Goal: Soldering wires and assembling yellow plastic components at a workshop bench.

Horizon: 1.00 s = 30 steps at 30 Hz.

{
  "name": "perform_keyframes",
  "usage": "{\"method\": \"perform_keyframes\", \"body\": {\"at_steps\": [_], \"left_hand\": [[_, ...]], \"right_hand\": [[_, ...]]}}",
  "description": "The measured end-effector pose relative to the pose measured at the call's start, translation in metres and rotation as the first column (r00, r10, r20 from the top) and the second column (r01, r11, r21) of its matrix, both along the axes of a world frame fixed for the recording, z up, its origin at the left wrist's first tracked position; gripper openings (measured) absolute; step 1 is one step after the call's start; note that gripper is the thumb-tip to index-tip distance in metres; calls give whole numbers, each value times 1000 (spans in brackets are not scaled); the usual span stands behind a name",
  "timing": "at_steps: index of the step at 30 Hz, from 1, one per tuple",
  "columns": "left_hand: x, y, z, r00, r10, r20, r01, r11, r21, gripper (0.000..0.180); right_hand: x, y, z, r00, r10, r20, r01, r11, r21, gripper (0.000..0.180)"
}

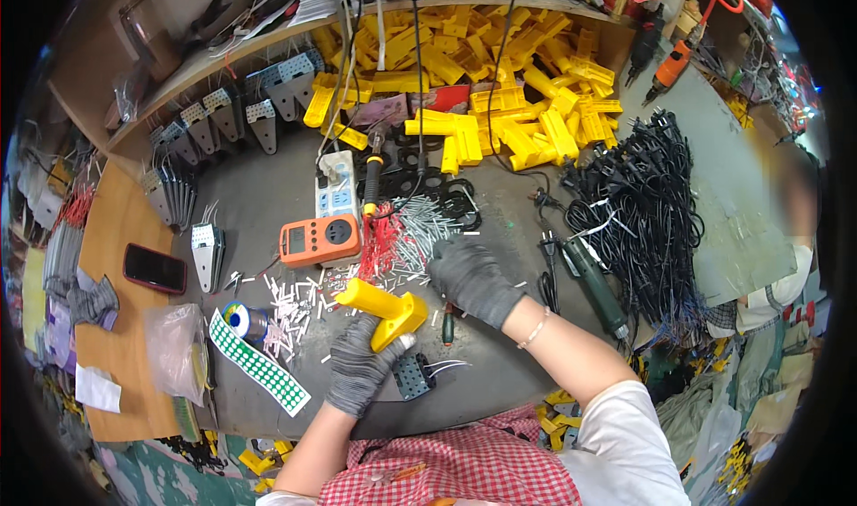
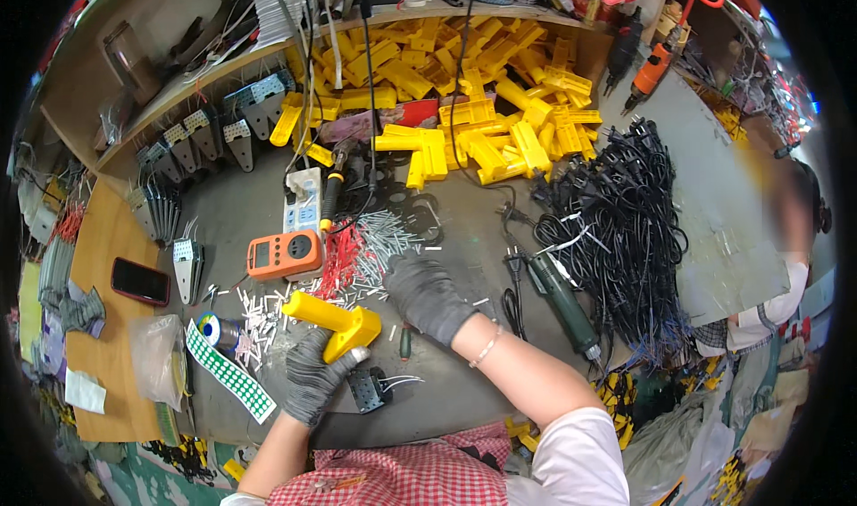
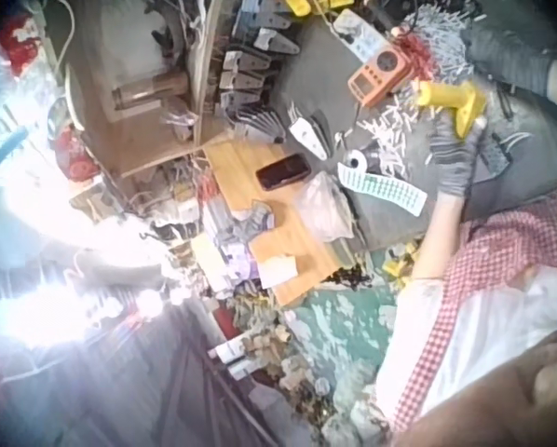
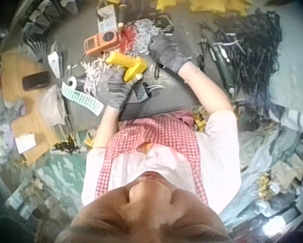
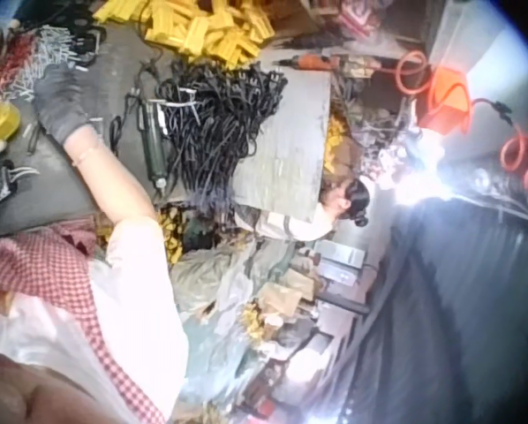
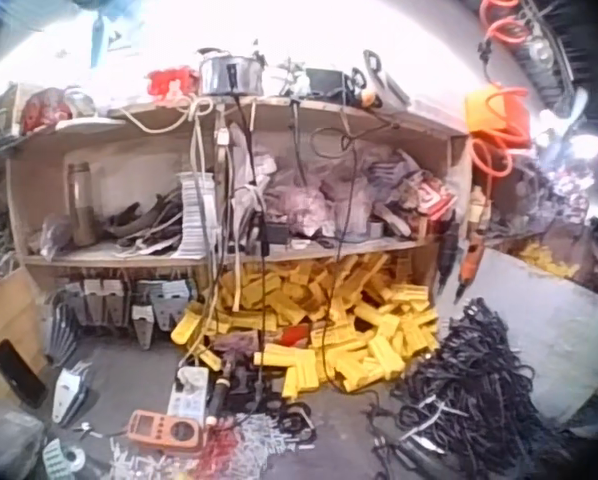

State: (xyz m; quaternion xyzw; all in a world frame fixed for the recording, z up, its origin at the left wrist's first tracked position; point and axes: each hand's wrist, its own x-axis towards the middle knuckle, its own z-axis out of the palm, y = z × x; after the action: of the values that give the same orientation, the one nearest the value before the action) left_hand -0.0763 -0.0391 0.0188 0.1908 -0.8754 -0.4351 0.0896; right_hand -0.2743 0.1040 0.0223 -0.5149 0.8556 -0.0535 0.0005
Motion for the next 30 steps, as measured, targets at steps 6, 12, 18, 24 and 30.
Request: {"method": "perform_keyframes", "body": {"at_steps": [6, 12, 18, 24, 30], "left_hand": [[15, -1, -8, 999, 26, -21, -28, 993, -114, 48], [18, -13, -12, 988, 60, -139, -79, 987, -137, 41], [10, -10, -11, 994, 50, -100, -67, 983, -173, 45], [10, -14, -17, 990, 96, -99, -103, 992, -67, 46], [11, -19, -17, 986, 58, -159, -63, 998, -29, 50]], "right_hand": [[-14, -15, -12, 991, 9, 133, -22, 996, 91, 12], [-7, -3, -14, 957, -189, 221, 214, 972, -96, 9], [24, -54, -11, 999, 45, -10, -44, 998, 53, 14], [16, -60, 14, 955, -130, 267, 107, 989, 99, 20], [36, -23, 15, 504, 201, 840, 414, 797, -439, 24]]}}
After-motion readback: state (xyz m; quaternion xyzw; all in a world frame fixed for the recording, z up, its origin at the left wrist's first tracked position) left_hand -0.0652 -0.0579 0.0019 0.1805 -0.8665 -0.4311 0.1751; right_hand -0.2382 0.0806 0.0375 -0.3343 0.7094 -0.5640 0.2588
